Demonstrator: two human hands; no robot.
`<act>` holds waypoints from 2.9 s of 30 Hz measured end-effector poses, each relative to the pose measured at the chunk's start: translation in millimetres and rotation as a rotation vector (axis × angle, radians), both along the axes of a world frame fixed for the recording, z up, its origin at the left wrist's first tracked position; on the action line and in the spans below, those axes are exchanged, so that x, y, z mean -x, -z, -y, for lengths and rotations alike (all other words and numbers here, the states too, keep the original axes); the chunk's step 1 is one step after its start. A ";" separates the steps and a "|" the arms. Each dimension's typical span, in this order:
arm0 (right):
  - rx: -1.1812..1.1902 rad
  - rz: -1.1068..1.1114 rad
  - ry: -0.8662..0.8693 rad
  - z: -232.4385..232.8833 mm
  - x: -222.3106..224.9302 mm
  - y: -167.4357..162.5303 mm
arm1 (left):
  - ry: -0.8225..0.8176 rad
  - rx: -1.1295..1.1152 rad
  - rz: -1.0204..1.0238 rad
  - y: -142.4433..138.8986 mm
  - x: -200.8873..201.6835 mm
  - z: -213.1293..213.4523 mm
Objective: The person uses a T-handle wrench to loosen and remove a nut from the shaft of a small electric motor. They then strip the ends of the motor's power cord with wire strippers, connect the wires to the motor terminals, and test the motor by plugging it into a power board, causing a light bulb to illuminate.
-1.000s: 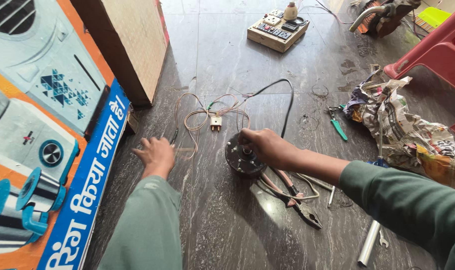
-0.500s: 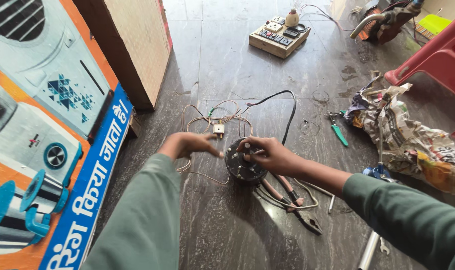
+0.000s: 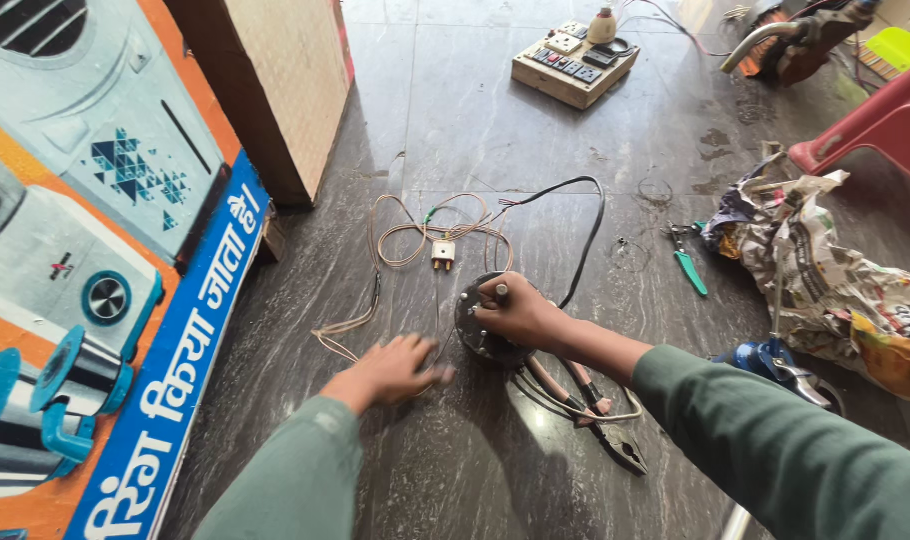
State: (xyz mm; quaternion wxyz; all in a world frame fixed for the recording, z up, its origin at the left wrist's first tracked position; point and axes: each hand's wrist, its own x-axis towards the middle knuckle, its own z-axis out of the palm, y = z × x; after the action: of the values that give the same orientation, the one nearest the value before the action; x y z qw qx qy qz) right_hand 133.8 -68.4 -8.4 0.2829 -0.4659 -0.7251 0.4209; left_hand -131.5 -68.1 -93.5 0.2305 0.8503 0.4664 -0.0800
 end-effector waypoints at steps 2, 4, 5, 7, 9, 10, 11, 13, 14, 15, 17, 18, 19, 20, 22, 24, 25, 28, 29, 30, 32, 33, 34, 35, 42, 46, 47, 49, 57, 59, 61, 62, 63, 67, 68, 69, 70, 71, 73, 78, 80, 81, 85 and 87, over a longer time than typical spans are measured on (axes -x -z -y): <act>-0.078 -0.021 -0.012 -0.4 0.1 2.4 | 0.282 -0.052 -0.308 -16.6 33.9 13.1; -0.123 0.023 0.001 -1.0 4.1 4.6 | 0.478 -0.280 -0.298 -24.7 57.5 17.9; -0.131 0.074 0.024 -1.0 7.6 5.4 | 0.583 -0.395 -0.296 -24.8 64.8 16.6; -0.237 0.134 0.047 1.7 17.0 6.2 | 0.296 -0.319 -0.426 -17.5 75.1 10.0; -0.425 0.159 0.046 8.9 33.1 6.4 | 0.103 -0.370 -0.506 -3.8 83.1 0.7; -0.394 0.223 0.034 14.5 43.0 6.1 | 0.047 -0.461 -0.520 3.4 87.7 -4.4; -0.363 0.290 0.018 21.0 54.1 5.5 | -0.013 -0.552 -0.530 10.7 90.4 -10.1; -0.320 0.416 -0.008 32.3 75.9 2.0 | -0.053 -0.609 -0.548 22.9 91.1 -20.6; -0.307 0.472 -0.015 37.6 87.5 0.2 | -0.072 -0.637 -0.556 27.4 90.4 -22.7; -0.297 0.527 -0.020 41.5 96.9 -2.3 | -0.065 -0.686 -0.530 29.7 88.4 -24.4; -0.347 0.534 -0.058 49.8 109.5 -6.4 | -0.063 -0.787 -0.469 29.4 77.3 -25.1; -0.372 0.536 -0.081 53.9 113.3 -7.2 | -0.096 -0.756 -0.384 26.5 71.0 -23.4; -0.424 0.528 -0.102 56.7 115.3 -7.2 | -0.132 -0.725 -0.298 21.8 63.4 -21.8; -0.477 0.520 -0.127 59.2 116.4 -5.8 | -0.170 -0.691 -0.213 15.9 53.7 -20.8; -0.522 0.523 -0.170 62.2 118.5 2.3 | -0.396 -0.521 0.000 -0.5 32.1 -22.6; -0.508 0.549 -0.192 64.1 119.3 17.7 | -0.717 -0.195 0.453 -23.9 6.9 -38.1; -0.532 0.571 -0.249 65.9 118.7 28.2 | -0.855 -0.029 0.682 -37.5 -4.7 -47.4; -0.617 0.784 -0.474 76.4 109.2 66.3 | -0.906 0.327 1.136 -77.7 -35.6 -61.8; -0.644 0.952 -0.591 84.8 107.5 81.0 | -0.883 0.416 1.234 -90.5 -44.9 -62.6; -0.664 1.120 -0.708 95.2 104.9 95.6 | -0.859 0.472 1.310 -103.0 -55.0 -62.6; -0.900 1.051 -0.743 115.9 86.1 118.1 | -0.806 0.581 1.437 -124.5 -73.6 -57.8; -1.019 1.016 -0.761 120.1 80.7 125.7 | -0.778 0.635 1.502 -133.1 -81.1 -54.3; -1.013 1.053 -0.779 121.5 76.9 130.9 | -0.797 0.701 1.534 -139.3 -87.5 -49.8; -1.007 1.090 -0.805 123.4 71.6 132.8 | -0.821 0.766 1.572 -143.6 -93.2 -45.3; -0.610 1.271 -0.993 121.7 66.3 82.5 | -0.961 0.972 1.880 -148.4 -114.7 -60.7; -0.572 0.881 -0.871 124.2 50.4 18.8 | -0.684 0.853 1.969 -151.7 -100.1 -80.4; -0.720 0.731 -0.803 125.1 40.4 0.1 | -0.676 0.797 1.981 -154.2 -95.1 -81.6; -0.987 0.492 -0.644 125.8 27.2 -34.5 | -0.658 0.724 1.964 -160.8 -87.1 -77.8; -1.221 0.368 0.099 89.2 13.1 -103.0 | -0.745 0.281 1.643 -188.7 -83.6 -49.7; -1.365 0.565 0.175 76.4 2.1 -120.1 | -0.558 0.048 1.546 -183.4 -85.2 -49.3; -1.343 0.610 0.234 62.7 -2.1 -139.1 | -0.473 -0.124 1.409 -173.2 -82.5 -51.2; -1.257 0.564 0.242 57.2 -1.7 -147.8 | -0.479 -0.176 1.326 -166.8 -79.1 -52.3; -1.172 0.520 0.250 52.4 -2.4 -156.6 | -0.483 -0.227 1.244 -160.3 -75.3 -53.6; 0.130 -0.073 0.310 44.2 -15.1 -180.8 | -0.283 -0.386 0.994 -134.1 -52.8 -52.8; 0.154 -0.109 0.303 45.2 -16.8 -180.8 | -0.198 -0.446 0.949 -128.3 -48.5 -51.6; 0.179 -0.147 0.296 46.2 -18.1 -179.5 | -0.114 -0.504 0.902 -123.4 -45.5 -51.1; 0.157 -0.182 0.271 47.3 -19.2 -177.2 | -0.114 -0.516 0.888 -118.8 -43.7 -50.7; 0.136 -0.217 0.247 48.6 -20.4 -175.1 | -0.115 -0.528 0.875 -114.8 -42.2 -50.9; 0.143 -0.250 0.215 48.3 -24.2 -174.6 | -0.195 -0.497 0.764 -108.4 -39.8 -53.5; 0.216 0.032 0.326 35.6 -37.1 -187.2 | -0.474 -0.525 0.381 -98.7 -16.9 -72.1; -0.055 0.680 0.383 33.0 -44.8 -184.5 | -0.617 -0.445 0.320 -93.1 0.5 -77.3; -0.202 1.001 0.396 30.1 -49.7 -180.7 | -0.691 -0.406 0.290 -89.8 10.0 -78.8; -0.109 1.352 0.366 6.4 -86.1 -153.8 | -0.479 -0.840 -0.100 -68.3 56.5 -61.9; 0.019 1.435 0.327 -3.4 -111.8 -132.6 | -0.396 -0.885 -0.211 -62.5 72.0 -51.0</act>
State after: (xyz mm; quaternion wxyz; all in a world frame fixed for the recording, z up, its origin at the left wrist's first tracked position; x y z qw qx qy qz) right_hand 245.6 -65.0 124.2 -0.2060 -0.7314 -0.6494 -0.0290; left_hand -203.4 -17.1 -31.0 -0.1902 0.7491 0.6289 0.0851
